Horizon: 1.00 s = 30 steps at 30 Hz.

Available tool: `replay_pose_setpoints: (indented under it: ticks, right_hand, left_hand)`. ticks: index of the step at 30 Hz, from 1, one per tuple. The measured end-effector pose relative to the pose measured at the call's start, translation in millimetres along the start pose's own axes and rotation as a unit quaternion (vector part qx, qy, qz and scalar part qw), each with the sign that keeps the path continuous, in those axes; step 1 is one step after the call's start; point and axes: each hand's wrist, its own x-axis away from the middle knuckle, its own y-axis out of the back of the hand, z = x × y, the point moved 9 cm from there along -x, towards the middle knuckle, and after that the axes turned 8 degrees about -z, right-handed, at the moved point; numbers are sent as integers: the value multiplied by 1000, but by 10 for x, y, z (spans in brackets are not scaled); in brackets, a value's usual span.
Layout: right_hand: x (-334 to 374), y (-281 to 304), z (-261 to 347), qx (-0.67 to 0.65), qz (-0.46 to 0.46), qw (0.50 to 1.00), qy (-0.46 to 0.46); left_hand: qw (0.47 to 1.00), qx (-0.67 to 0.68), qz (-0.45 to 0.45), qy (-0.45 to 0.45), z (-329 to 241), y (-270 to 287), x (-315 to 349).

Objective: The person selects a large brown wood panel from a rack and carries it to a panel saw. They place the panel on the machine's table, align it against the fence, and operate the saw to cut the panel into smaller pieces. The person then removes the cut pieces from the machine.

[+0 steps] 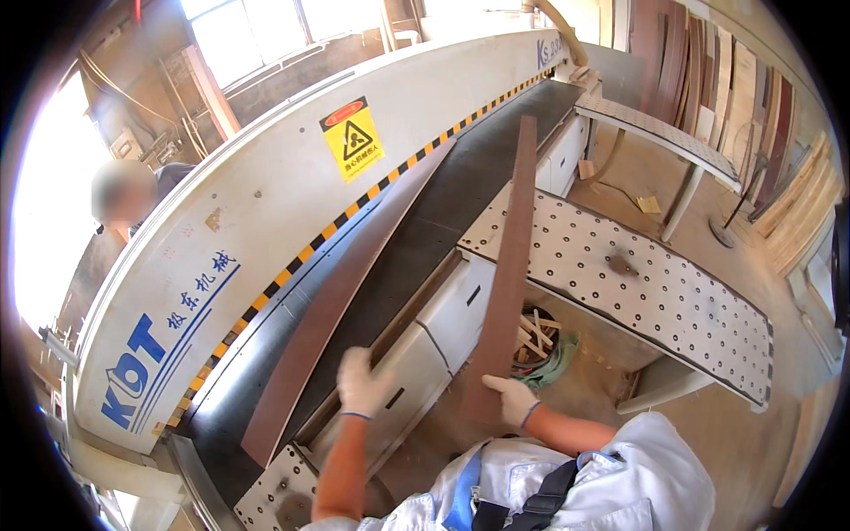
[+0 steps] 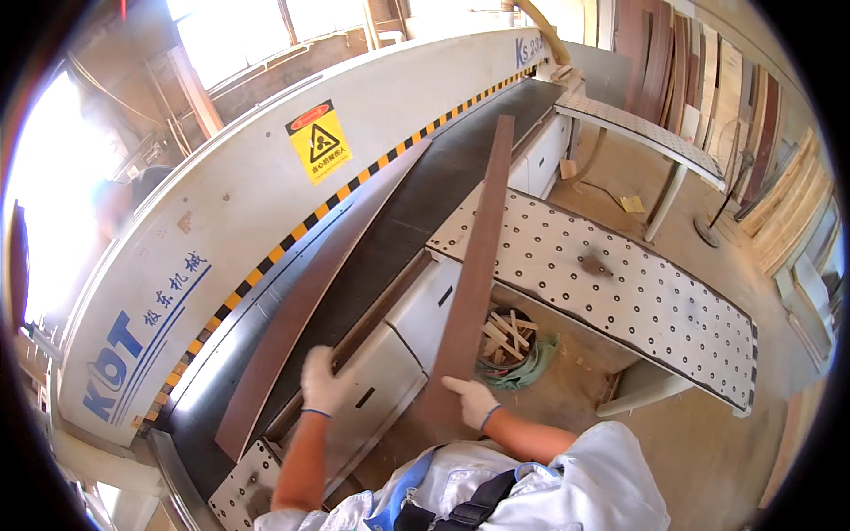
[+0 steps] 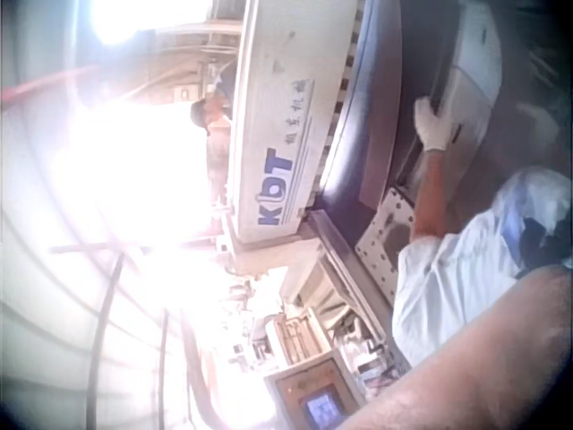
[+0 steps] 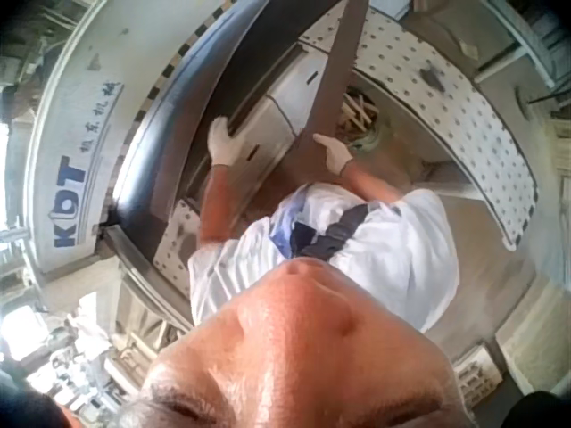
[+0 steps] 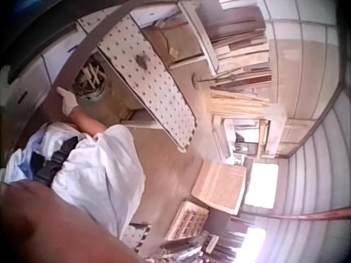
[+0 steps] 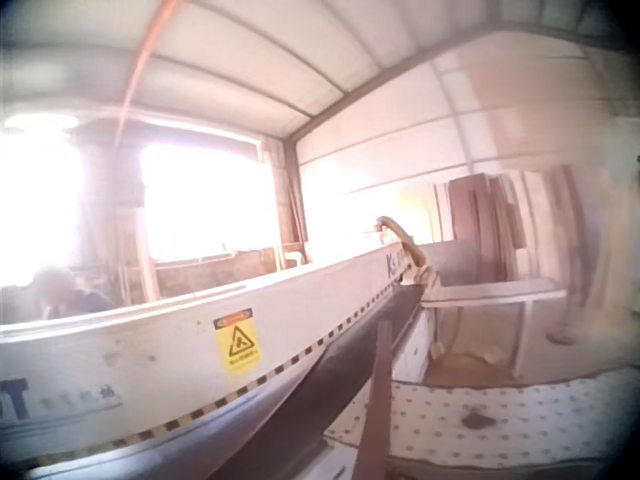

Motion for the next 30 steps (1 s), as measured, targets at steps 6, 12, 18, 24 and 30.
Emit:
replay_pose_setpoints:
  ticks: [6,12,18,24,30]
  right_hand:
    - [433,44,715,-112,-188,974,-52]
    - [214,126,1292,-72,-204,975,44]
    - [-210,614,2158,0,-214,973,83]
    - [-518,1609,3136,93,-281,944,143]
    - [-299,2471,3836,119,-306,929,170]
  left_hand:
    - [942,-258,52,209,2505,1058,147]
    - [980,-154,71,106,2389,929,144]
    - [986,-146,25,75,1313,274,389]
    - [988,-121,31,89,73,-569,161]
    - [993,-58,44,94,-1383,-1460,-750]
